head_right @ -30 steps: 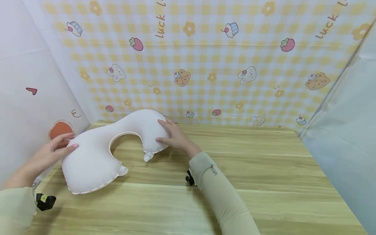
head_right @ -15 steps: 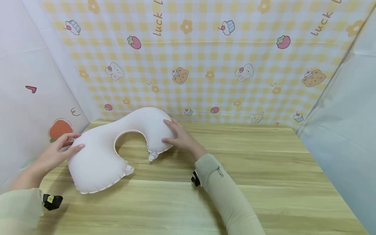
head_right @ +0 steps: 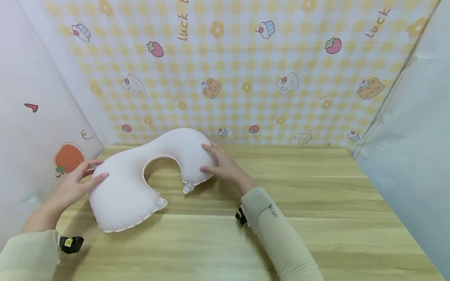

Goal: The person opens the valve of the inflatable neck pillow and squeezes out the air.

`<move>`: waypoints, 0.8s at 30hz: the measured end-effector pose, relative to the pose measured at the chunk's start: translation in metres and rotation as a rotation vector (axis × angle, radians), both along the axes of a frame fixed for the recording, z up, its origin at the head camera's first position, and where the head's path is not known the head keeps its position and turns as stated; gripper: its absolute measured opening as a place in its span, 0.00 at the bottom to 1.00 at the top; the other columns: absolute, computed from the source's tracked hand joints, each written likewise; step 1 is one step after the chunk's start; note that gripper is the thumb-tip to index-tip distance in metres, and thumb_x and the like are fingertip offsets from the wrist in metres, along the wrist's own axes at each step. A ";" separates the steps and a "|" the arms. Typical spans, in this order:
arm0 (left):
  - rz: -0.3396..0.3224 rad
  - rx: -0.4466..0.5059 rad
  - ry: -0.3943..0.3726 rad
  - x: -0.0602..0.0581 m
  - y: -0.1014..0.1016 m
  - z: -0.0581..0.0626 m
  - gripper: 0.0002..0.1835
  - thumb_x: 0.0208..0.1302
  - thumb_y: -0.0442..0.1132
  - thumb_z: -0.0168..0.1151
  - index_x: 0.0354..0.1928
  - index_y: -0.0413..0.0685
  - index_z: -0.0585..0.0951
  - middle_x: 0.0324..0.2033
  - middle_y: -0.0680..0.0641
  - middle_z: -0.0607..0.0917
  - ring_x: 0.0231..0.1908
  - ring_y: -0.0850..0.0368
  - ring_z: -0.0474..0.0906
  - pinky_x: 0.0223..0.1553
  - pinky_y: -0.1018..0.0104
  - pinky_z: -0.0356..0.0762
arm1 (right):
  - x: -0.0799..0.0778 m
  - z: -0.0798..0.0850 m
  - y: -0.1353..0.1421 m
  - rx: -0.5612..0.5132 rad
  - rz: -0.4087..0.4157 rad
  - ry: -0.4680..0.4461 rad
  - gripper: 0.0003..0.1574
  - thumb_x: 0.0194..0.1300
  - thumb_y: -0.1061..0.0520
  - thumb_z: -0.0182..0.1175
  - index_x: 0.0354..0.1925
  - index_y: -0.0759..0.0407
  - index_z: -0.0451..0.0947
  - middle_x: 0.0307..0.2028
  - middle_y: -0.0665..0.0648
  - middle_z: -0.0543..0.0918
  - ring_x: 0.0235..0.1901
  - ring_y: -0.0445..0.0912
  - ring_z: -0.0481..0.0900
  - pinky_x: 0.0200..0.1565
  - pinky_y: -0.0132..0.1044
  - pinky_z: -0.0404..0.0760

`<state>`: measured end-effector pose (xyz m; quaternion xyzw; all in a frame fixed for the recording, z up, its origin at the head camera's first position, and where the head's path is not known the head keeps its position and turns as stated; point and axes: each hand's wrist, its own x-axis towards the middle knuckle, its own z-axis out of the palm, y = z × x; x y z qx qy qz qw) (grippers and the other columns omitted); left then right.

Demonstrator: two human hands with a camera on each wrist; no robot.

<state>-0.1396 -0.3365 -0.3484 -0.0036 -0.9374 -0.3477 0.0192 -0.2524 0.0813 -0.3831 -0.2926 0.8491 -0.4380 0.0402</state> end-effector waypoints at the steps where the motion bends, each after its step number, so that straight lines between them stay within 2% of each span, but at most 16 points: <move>1: 0.001 -0.006 0.012 -0.001 0.002 0.001 0.39 0.71 0.56 0.56 0.73 0.39 0.59 0.70 0.27 0.61 0.66 0.20 0.58 0.54 0.25 0.70 | 0.001 0.002 0.001 -0.009 -0.004 -0.008 0.48 0.63 0.52 0.69 0.76 0.50 0.59 0.78 0.63 0.50 0.78 0.62 0.47 0.74 0.63 0.53; 7: 0.001 -0.033 -0.008 -0.004 0.012 0.006 0.40 0.70 0.58 0.56 0.73 0.41 0.60 0.69 0.28 0.63 0.67 0.21 0.59 0.55 0.26 0.70 | 0.006 0.008 0.012 -0.016 -0.019 -0.025 0.47 0.63 0.53 0.69 0.75 0.50 0.59 0.78 0.64 0.50 0.78 0.62 0.47 0.73 0.63 0.54; 14: -0.020 -0.024 -0.023 -0.002 0.021 0.007 0.39 0.71 0.60 0.55 0.72 0.42 0.61 0.70 0.29 0.62 0.68 0.23 0.58 0.57 0.28 0.71 | 0.008 0.005 0.023 -0.021 -0.027 -0.011 0.46 0.64 0.53 0.68 0.75 0.50 0.59 0.78 0.63 0.52 0.77 0.61 0.49 0.70 0.63 0.63; 20: -0.034 -0.005 -0.078 -0.002 0.031 0.004 0.41 0.70 0.62 0.54 0.75 0.45 0.57 0.72 0.28 0.60 0.69 0.23 0.57 0.58 0.29 0.71 | 0.014 0.004 0.037 0.019 -0.036 -0.005 0.46 0.65 0.51 0.67 0.76 0.50 0.59 0.78 0.65 0.51 0.78 0.61 0.46 0.72 0.64 0.56; 24: -0.046 0.001 -0.075 -0.005 0.041 0.002 0.42 0.70 0.62 0.54 0.76 0.48 0.56 0.72 0.28 0.59 0.69 0.24 0.57 0.57 0.30 0.72 | 0.019 0.006 0.052 0.049 -0.047 0.013 0.46 0.65 0.50 0.67 0.76 0.49 0.58 0.78 0.64 0.51 0.77 0.62 0.48 0.73 0.64 0.54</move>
